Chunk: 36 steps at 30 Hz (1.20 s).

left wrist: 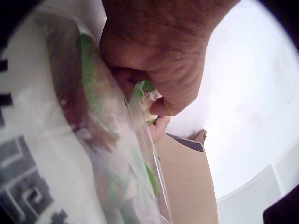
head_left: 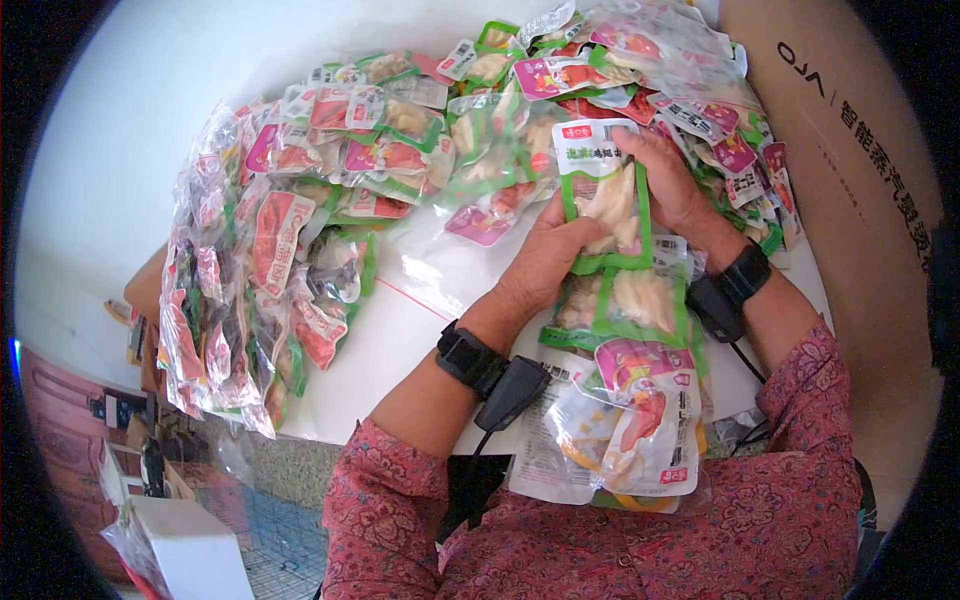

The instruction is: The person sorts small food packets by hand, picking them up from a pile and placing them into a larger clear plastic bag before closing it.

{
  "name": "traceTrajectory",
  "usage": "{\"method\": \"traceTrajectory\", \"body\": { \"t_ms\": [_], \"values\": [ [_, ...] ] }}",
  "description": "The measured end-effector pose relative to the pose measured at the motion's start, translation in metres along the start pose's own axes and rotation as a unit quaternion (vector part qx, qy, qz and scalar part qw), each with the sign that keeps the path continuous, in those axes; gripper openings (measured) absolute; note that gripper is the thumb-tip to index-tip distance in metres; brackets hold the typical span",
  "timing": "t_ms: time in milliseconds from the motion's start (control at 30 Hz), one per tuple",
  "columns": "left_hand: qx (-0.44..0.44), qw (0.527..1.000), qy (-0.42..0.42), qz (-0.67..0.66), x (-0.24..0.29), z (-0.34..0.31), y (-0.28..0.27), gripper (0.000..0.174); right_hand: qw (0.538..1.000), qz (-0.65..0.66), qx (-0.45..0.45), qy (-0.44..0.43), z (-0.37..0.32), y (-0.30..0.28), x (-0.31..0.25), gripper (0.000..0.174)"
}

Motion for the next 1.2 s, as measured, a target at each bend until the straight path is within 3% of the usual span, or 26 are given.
{"method": "traceTrajectory", "body": {
  "t_ms": [100, 167, 300, 367, 567, 700, 800, 867, 900, 933, 967, 1200],
  "values": [
    [0.002, 1.000, -0.002, 0.005, 0.001, -0.001, 0.001, 0.045, 1.000, -0.020, -0.007, -0.009, 0.007, -0.017, 0.010, 0.030],
    [0.002, 1.000, -0.002, 0.009, 0.001, -0.001, 0.001, 0.046, 0.982, -0.173, 0.030, -0.071, 0.015, -0.041, 0.017, 0.033],
    [0.003, 1.000, -0.003, 0.014, 0.001, -0.001, 0.002, 0.046, 0.963, -0.257, 0.026, -0.082, 0.006, -0.029, 0.004, 0.036],
    [0.000, 1.000, -0.007, 0.018, 0.003, -0.002, 0.003, 0.046, 0.990, -0.125, 0.019, -0.056, 0.007, -0.024, 0.007, 0.034],
    [-0.011, 0.999, 0.005, 0.031, 0.004, -0.002, 0.003, 0.051, 0.999, 0.043, -0.001, 0.025, -0.007, 0.009, -0.002, 0.032],
    [-0.017, 0.999, 0.015, 0.026, 0.005, -0.002, 0.004, 0.054, 0.999, 0.034, 0.013, 0.014, 0.000, -0.001, 0.003, 0.031],
    [-0.018, 1.000, 0.010, 0.021, 0.006, -0.003, 0.005, 0.055, 0.996, -0.072, 0.034, -0.049, 0.003, -0.013, 0.000, 0.029],
    [-0.011, 1.000, 0.002, 0.016, 0.006, -0.004, 0.006, 0.055, 0.932, -0.313, 0.035, -0.177, -0.003, -0.007, -0.019, 0.028],
    [-0.004, 1.000, -0.005, 0.012, 0.005, -0.004, 0.006, 0.055, 0.932, -0.313, 0.035, -0.177, -0.005, -0.001, -0.023, 0.028],
    [-0.004, 1.000, -0.005, 0.011, 0.004, -0.003, 0.005, 0.055, 0.983, -0.158, 0.029, -0.088, -0.004, 0.000, -0.015, 0.028],
    [-0.006, 1.000, -0.004, -0.007, 0.004, -0.002, 0.004, 0.055, 1.000, 0.003, 0.022, 0.004, -0.005, 0.004, -0.003, 0.029],
    [-0.019, 0.999, 0.011, 0.037, 0.006, 0.000, 0.002, 0.058, 0.999, 0.049, -0.003, 0.023, -0.005, 0.007, 0.001, 0.030]
  ]
}}
Point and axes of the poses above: each hand's wrist, its own z-axis towards the middle knuckle, its own y-axis out of the palm, x = y × z, the point moved 8 cm from there along z, towards the middle knuckle, and after that the axes turned 3 degrees about -z, right-handed, at the moved point
